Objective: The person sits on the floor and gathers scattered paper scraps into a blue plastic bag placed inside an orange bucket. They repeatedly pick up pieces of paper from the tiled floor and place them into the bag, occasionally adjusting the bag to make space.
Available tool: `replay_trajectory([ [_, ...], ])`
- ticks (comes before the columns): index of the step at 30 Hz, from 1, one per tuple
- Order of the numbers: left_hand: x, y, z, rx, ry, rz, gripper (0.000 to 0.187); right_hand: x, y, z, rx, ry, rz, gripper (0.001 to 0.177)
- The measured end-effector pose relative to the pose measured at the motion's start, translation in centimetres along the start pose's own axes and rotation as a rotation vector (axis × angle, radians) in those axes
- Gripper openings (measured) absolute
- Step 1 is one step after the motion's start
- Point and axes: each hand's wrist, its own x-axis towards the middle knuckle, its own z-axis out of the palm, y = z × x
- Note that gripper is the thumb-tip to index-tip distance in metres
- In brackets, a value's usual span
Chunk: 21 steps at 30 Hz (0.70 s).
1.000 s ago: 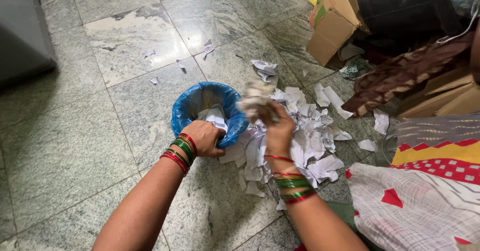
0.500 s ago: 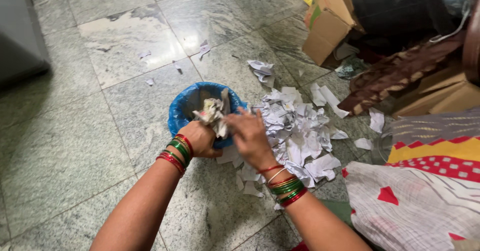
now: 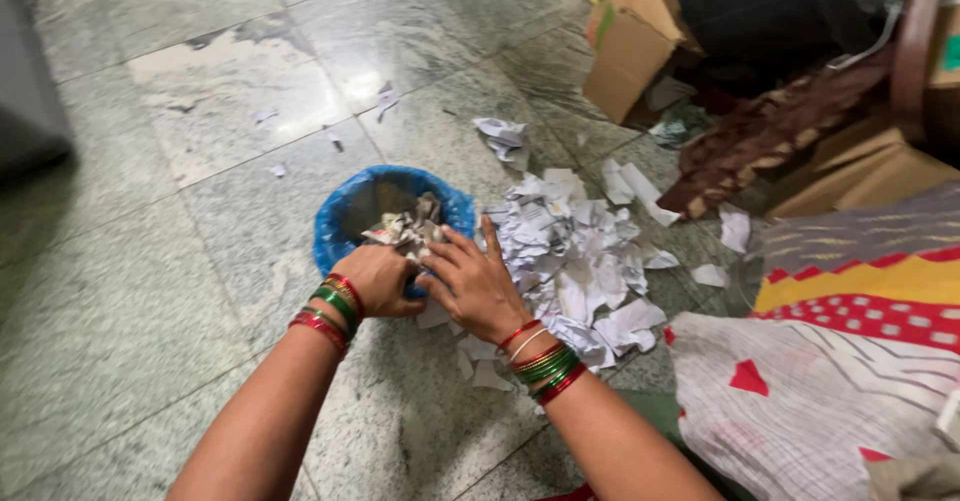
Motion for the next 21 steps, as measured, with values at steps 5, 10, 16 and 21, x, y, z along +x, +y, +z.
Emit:
replay_trajectory([
  [5,-0.1,0.3,-0.4,0.066,-0.104,-0.074,0.043,-2.2,4.3,1.6,0.061,0.279,0.484,0.037],
  [10,0.2,0.7,-0.9,0.081,-0.119,-0.069,0.044,-6.4,7.9,3.3,-0.188,-0.014,0.738,0.086],
  [16,0.1,0.6,-0.7,0.07,-0.112,-0.071,0.042,-10.5,9.5,6.0,-0.099,-0.166,0.844,0.044],
  [21,0.3,0.7,-0.8,0.108,-0.176,-0.1,0.046,-10.4,9.3,5.5,-0.142,0.02,0.83,0.059],
])
